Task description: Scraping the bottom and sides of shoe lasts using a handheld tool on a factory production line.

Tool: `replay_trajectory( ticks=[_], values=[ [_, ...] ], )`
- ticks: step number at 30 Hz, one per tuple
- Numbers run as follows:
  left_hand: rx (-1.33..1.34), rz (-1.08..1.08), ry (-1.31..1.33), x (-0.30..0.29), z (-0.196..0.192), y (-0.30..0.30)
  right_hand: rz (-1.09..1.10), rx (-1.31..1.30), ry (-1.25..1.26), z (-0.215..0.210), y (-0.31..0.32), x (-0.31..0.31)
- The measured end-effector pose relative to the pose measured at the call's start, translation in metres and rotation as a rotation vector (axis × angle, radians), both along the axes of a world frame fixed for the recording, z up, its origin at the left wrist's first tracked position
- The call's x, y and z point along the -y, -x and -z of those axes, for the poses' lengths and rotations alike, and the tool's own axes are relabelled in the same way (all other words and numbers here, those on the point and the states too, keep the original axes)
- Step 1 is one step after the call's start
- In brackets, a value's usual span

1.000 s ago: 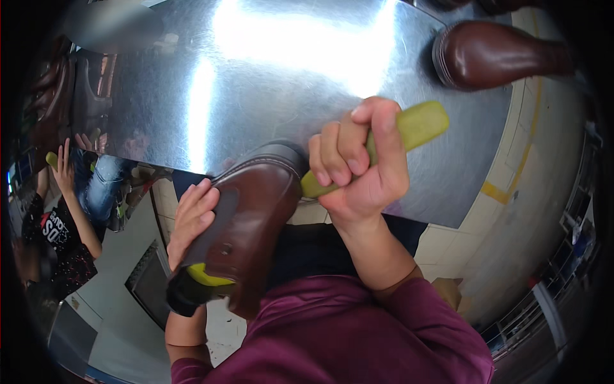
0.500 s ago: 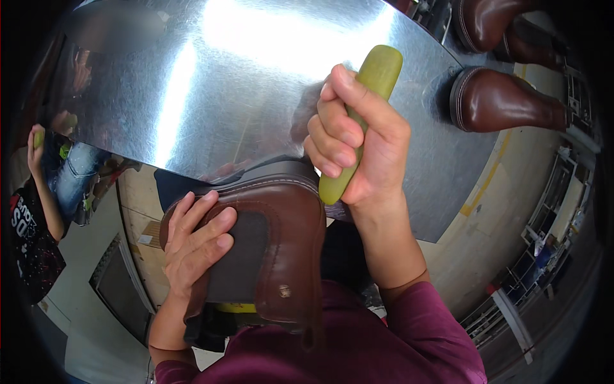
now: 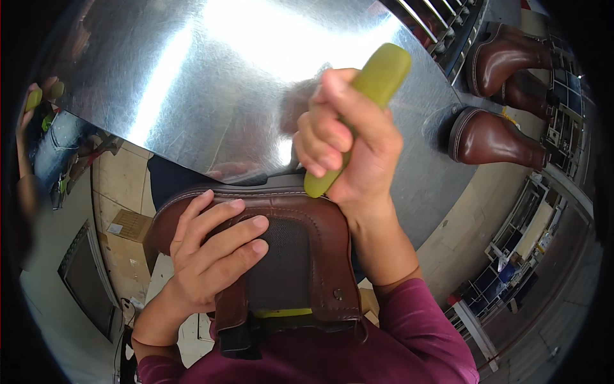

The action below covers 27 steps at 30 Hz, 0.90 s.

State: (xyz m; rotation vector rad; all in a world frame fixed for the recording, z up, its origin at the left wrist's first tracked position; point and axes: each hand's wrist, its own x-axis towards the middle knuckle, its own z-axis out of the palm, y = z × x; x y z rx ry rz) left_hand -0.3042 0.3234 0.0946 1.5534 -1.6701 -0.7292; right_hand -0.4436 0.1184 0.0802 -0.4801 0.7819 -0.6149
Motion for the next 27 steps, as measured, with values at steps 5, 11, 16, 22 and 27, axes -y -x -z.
replay_trajectory(
  ticks=[5,11,16,22,27],
  values=[
    [-0.002,0.012,0.081,-0.004,0.008,-0.008,-0.181,-0.083,-0.022,-0.009,-0.017,-0.007],
    [-0.007,0.013,0.1,0.0,0.001,0.0,-0.773,0.011,0.451,0.006,-0.021,-0.018],
    [-0.107,-0.017,0.102,-0.005,-0.008,0.002,-0.635,-0.02,0.375,-0.002,-0.01,-0.01],
    [-0.087,-0.041,0.182,-0.004,0.003,0.012,-0.263,-0.175,0.678,0.029,0.043,0.024],
    [-0.126,-0.112,0.127,-0.01,0.012,0.023,-0.215,-0.117,0.774,0.032,0.047,0.022]
  ],
)
